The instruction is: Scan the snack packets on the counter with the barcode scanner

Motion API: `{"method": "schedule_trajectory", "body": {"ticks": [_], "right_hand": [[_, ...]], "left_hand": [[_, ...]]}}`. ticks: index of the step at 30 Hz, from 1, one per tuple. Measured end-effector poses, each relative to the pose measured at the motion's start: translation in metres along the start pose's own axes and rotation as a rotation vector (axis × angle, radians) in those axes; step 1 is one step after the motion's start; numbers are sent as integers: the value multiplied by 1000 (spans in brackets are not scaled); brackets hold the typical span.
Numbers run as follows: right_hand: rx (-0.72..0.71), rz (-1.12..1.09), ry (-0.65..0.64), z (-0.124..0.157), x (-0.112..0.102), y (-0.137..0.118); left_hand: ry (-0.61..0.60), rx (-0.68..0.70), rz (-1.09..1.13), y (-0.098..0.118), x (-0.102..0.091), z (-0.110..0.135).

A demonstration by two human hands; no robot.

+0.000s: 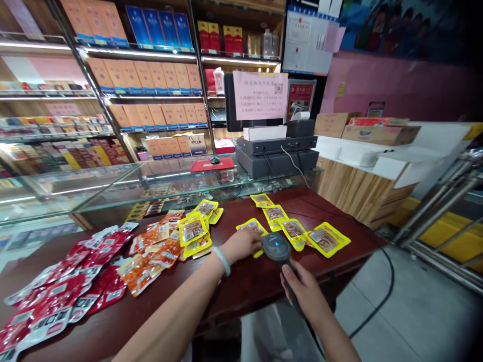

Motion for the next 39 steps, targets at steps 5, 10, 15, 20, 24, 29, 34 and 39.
{"method": "schedule_trajectory", "body": {"ticks": [5, 10, 15, 20, 24, 29, 34, 39], "right_hand": [[-25, 4, -14, 2, 6, -1], [-6, 31, -30, 7, 10, -5], [-12, 43, -40, 13, 16, -11], [-11, 37, -83, 18, 27, -13], [-3, 13, -156, 18, 48, -20], [-63, 25, -284, 16, 83, -34], [-41, 11, -352, 14, 103, -29], [-45, 54, -365, 10, 108, -24]], "left_hand": [[228, -327, 73, -28, -11, 53], [441, -693, -336, -26, -24, 92], [300, -695, -340, -21, -14, 86], [457, -698, -26, -33, -8, 103], [612, -708, 140, -45, -13, 131], [698, -766, 162, -55, -22, 164], [794, -849, 162, -71, -32, 200], [950, -934, 36, -87, -55, 240]]}}
Point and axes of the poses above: each hand's wrist, its own z-axis away from the middle knuckle, its own x-axis out of the palm, y = z × x, the point moved 8 cm from there along -z, towards the middle knuckle, and after that the axes turned 7 degrees about -y, right-handed, at the moved point
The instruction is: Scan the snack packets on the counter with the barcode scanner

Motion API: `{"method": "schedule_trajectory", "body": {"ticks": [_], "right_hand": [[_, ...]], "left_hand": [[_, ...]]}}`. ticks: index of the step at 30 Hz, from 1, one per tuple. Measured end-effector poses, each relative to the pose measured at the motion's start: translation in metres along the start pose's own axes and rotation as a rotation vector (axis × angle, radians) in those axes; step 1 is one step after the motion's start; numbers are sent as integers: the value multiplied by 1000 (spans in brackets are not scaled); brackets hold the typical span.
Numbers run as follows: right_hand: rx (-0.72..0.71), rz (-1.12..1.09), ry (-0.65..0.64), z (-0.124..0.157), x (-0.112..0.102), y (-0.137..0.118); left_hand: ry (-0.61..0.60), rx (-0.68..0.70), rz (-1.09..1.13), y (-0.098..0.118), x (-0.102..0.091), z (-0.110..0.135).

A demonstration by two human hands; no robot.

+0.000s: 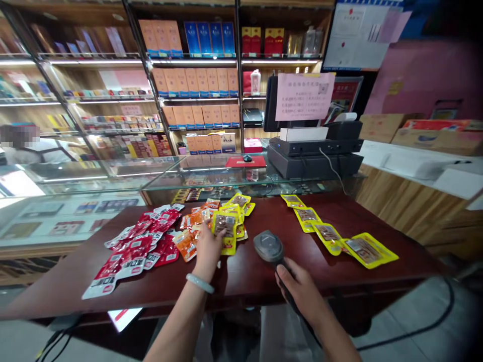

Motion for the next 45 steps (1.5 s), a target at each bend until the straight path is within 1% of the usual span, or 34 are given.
{"method": "schedule_trajectory", "body": {"ticks": [2, 3, 6, 8, 10, 11, 12, 13, 14, 15, 16, 17, 19, 20, 21, 22, 24, 26, 28, 30, 32, 34, 35, 36, 38, 41, 43, 45], "right_hand": [[6, -5, 6, -1, -1, 1], [3, -9, 10, -1, -3, 1], [-29, 0, 36, 2, -12, -2], [-50, 19, 70, 6, -23, -4], [-55, 25, 120, 14, -38, -5], [-54, 24, 150, 19, -46, -4], [-52, 21, 181, 24, -55, -4], [-52, 20, 214, 30, -63, -3], [-53, 21, 247, 37, -72, -3], [-54, 24, 280, 44, -81, -3], [-54, 28, 310, 51, -90, -3], [-52, 30, 338, 58, -99, -3], [-42, 23, 391, 72, -114, -2], [-35, 8, 417, 78, -121, 0], [-28, -11, 445, 83, -128, 2], [-24, -30, 474, 89, -133, 4], [-24, -62, 523, 97, -142, 8], [-22, -87, 551, 102, -146, 13], [-15, -104, 556, 104, -146, 17], [-6, -105, 546, 104, -144, 19], [-1, -99, 532, 103, -142, 21], [3, -91, 520, 102, -140, 22], [5, -88, 511, 102, -138, 22], [5, -86, 500, 100, -136, 21], [5, -80, 475, 96, -129, 19], [18, -82, 428, 84, -115, 15], [9, -87, 382, 71, -101, 10], [-15, -92, 325, 56, -84, 3]], "left_hand": [[58, 43, -169, -2, -8, -2], [66, 60, -262, -2, -8, -2], [62, 99, -448, 3, 0, 2], [93, 154, -482, 16, 4, 5], [112, 242, -437, 39, 13, 10], [89, 302, -380, 55, 21, 12], [33, 369, -300, 71, 33, 16], [-53, 425, -199, 89, 47, 20], [-172, 468, -83, 106, 66, 25], [-311, 477, 43, 122, 87, 31], [-451, 428, 176, 136, 109, 37], [-618, 367, 300, 149, 134, 46], [-914, 185, 497, 170, 180, 67], [-1024, 122, 576, 183, 198, 77], [-1097, 64, 635, 193, 213, 85], [-1154, 15, 665, 203, 225, 91], [-1203, -32, 640, 219, 244, 98], [-1192, -36, 545, 230, 257, 99], [-1143, -25, 464, 237, 264, 96], [-1078, -15, 434, 239, 266, 91], [-1004, -7, 423, 235, 262, 84], [-921, 22, 426, 223, 249, 75], [-876, 55, 430, 215, 240, 71], [-832, 101, 434, 207, 228, 66], [-741, 212, 436, 186, 198, 58], [-598, 321, 417, 144, 148, 48], [-529, 325, 416, 112, 119, 43], [-468, 284, 431, 82, 96, 38]]}}
Point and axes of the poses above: each hand's wrist, its own z-axis away from the middle knuckle, its own x-axis out of the palm, y = z × x, the point moved 8 cm from there along -z, towards the middle knuckle, and after that the axes turned 7 degrees about -y, right-handed, at the moved point
